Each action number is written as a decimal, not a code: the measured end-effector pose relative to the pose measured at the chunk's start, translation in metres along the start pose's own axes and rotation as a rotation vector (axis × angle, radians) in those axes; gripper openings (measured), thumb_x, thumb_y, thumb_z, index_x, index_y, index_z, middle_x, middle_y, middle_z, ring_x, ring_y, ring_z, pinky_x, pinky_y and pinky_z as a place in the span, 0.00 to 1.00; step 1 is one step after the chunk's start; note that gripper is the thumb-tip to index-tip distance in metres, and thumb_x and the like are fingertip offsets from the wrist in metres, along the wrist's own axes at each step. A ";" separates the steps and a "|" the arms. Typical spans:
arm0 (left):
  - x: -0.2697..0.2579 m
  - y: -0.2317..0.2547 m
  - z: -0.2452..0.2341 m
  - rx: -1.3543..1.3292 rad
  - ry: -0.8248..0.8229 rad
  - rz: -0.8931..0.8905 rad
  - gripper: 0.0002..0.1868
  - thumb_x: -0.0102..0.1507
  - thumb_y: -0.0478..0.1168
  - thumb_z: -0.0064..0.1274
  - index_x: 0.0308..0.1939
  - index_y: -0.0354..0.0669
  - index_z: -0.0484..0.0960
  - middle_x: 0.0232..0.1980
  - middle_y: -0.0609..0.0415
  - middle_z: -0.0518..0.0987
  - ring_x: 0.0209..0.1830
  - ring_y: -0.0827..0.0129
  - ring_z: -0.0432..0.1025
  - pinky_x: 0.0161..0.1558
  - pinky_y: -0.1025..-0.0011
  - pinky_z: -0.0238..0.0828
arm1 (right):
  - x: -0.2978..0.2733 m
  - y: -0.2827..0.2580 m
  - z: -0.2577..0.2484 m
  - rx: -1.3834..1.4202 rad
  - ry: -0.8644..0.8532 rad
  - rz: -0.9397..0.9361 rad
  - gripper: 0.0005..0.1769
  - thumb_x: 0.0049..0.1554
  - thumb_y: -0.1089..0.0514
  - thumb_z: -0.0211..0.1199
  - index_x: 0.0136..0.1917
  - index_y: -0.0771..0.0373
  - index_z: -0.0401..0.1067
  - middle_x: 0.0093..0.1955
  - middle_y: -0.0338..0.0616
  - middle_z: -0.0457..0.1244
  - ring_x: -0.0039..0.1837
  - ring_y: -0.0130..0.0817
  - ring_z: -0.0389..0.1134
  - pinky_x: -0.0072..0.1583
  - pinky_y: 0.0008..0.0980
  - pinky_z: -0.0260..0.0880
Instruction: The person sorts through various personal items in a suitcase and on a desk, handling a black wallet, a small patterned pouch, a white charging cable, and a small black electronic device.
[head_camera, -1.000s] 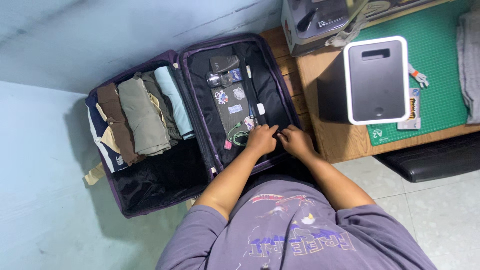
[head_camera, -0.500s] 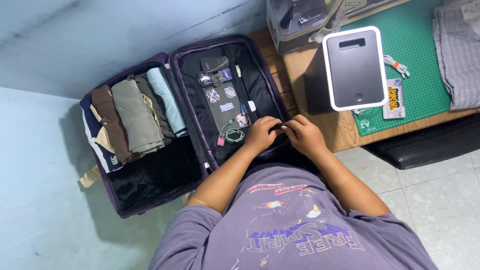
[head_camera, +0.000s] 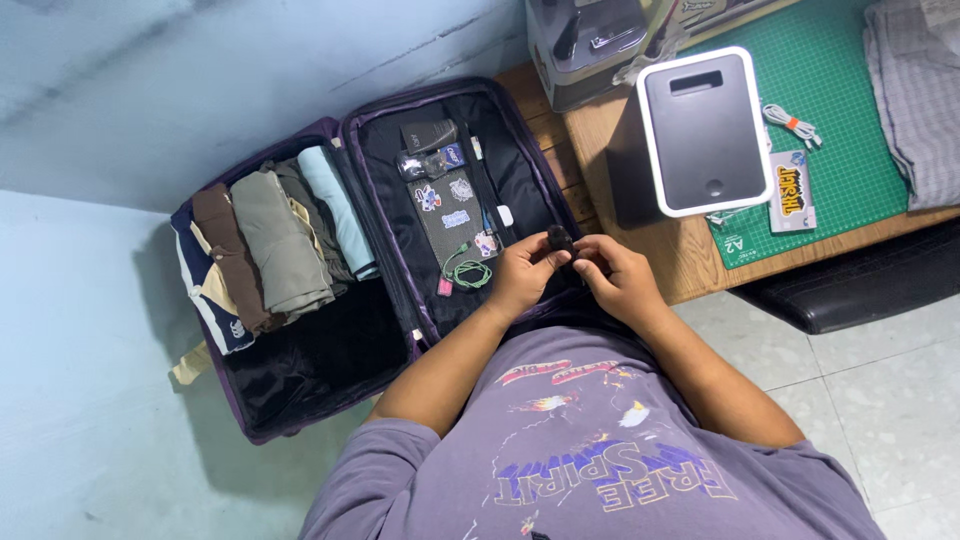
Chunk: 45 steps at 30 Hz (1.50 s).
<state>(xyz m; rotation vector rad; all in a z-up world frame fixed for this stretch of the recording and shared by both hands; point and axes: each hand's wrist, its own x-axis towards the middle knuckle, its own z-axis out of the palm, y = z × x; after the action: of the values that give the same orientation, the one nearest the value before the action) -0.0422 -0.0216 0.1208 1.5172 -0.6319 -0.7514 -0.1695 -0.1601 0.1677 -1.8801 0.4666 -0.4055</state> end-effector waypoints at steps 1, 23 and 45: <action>0.000 -0.002 0.000 -0.046 0.004 0.020 0.14 0.66 0.36 0.59 0.54 0.34 0.82 0.47 0.55 0.84 0.47 0.76 0.75 0.51 0.76 0.74 | 0.000 -0.001 -0.001 0.008 -0.023 0.007 0.12 0.58 0.60 0.65 0.56 0.65 0.72 0.41 0.42 0.69 0.41 0.26 0.71 0.45 0.26 0.70; 0.031 0.040 0.020 -0.300 0.155 -0.087 0.18 0.63 0.33 0.57 0.57 0.36 0.74 0.51 0.54 0.80 0.52 0.72 0.75 0.55 0.75 0.73 | 0.005 0.013 -0.006 0.315 -0.061 0.250 0.16 0.60 0.62 0.62 0.60 0.68 0.73 0.43 0.40 0.70 0.44 0.22 0.70 0.46 0.23 0.71; 0.284 -0.090 -0.068 -0.391 0.350 -0.057 0.21 0.66 0.27 0.51 0.64 0.33 0.72 0.54 0.50 0.78 0.45 0.72 0.76 0.49 0.73 0.78 | 0.113 -0.038 0.021 -0.135 -0.138 -0.207 0.27 0.53 0.63 0.67 0.65 0.64 0.67 0.58 0.51 0.63 0.45 0.37 0.70 0.49 0.35 0.72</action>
<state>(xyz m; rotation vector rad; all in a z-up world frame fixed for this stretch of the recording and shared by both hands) 0.1876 -0.1886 0.0068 1.2639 -0.1667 -0.5909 -0.0567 -0.1881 0.2030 -2.0801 0.2116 -0.3858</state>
